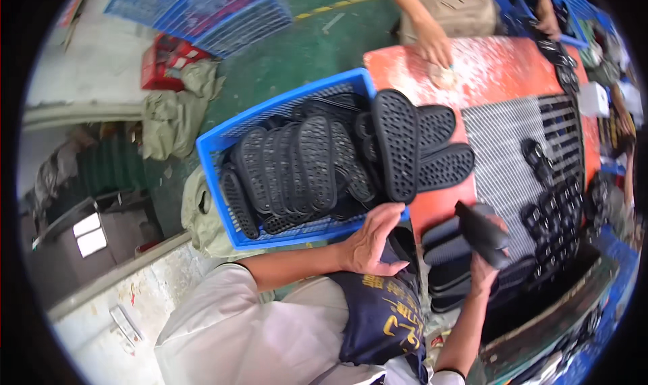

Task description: The person unloads shoe soles from sacks into a plastic crate, applies adhesive to the soles using a handheld scraper, and arranges them onto a work table.

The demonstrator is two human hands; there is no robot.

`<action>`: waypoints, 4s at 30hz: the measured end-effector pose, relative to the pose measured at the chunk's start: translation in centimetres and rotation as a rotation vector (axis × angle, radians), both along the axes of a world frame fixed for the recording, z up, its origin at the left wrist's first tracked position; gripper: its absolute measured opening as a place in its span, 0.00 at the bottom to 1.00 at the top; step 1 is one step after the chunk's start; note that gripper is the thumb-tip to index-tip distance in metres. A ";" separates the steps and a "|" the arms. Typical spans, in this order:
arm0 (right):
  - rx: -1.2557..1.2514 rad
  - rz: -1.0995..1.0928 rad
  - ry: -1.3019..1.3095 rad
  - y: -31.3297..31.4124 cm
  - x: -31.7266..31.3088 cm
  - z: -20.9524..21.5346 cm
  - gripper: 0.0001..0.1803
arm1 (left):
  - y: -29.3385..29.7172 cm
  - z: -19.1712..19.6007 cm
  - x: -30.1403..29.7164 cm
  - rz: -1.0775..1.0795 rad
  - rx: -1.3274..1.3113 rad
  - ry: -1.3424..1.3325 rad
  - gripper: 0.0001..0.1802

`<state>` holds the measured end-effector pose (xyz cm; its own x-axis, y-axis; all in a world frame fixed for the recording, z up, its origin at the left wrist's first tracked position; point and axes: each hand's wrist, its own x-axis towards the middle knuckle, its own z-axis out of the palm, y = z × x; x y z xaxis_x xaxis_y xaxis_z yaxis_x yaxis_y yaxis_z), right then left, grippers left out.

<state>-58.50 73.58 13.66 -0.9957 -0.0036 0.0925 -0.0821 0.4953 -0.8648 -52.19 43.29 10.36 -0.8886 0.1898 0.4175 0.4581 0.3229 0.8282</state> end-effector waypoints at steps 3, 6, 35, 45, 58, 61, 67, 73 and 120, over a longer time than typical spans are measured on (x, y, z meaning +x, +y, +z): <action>-0.383 -0.184 -0.529 -6.5 2.0 5.0 0.21 | -0.1 4.3 -2.3 -0.103 -0.086 -0.200 0.65; -0.572 -0.112 -0.639 -10.6 3.9 5.2 0.25 | -0.9 6.9 -3.8 -0.156 0.144 -0.767 0.53; 0.386 -0.907 -0.366 1.9 3.2 -13.3 0.48 | -25.8 -10.1 10.4 1.353 -0.816 -0.349 0.45; -0.397 0.054 -0.699 -5.0 -12.3 -10.2 0.34 | -7.0 -5.5 -7.7 0.449 -0.310 -0.260 0.44; 1.001 -0.941 -0.236 -0.2 6.3 -9.5 0.37 | -2.6 -6.3 -7.5 0.212 -0.518 -0.167 0.47; 1.038 -0.854 -0.777 1.0 10.9 -9.0 0.53 | -1.7 -4.4 -6.4 0.179 -0.557 -0.077 0.48; 0.823 -0.820 -0.723 6.3 13.2 -11.5 0.45 | 3.0 -2.7 -3.1 -0.176 -0.329 -0.017 0.49; 0.613 -0.859 -0.681 4.6 11.3 -10.7 0.43 | 5.2 -2.0 -1.5 -0.236 -0.188 -0.071 0.49; -0.178 -1.004 -0.441 3.6 9.4 -8.1 0.40 | -13.0 -2.7 0.4 0.716 -0.394 -0.334 0.43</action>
<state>-49.08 77.18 5.52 -0.4848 0.8009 -0.3515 0.6190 0.0303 -0.7848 -51.82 30.26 7.63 -0.9134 -0.3836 0.1363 -0.2094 0.7299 0.6507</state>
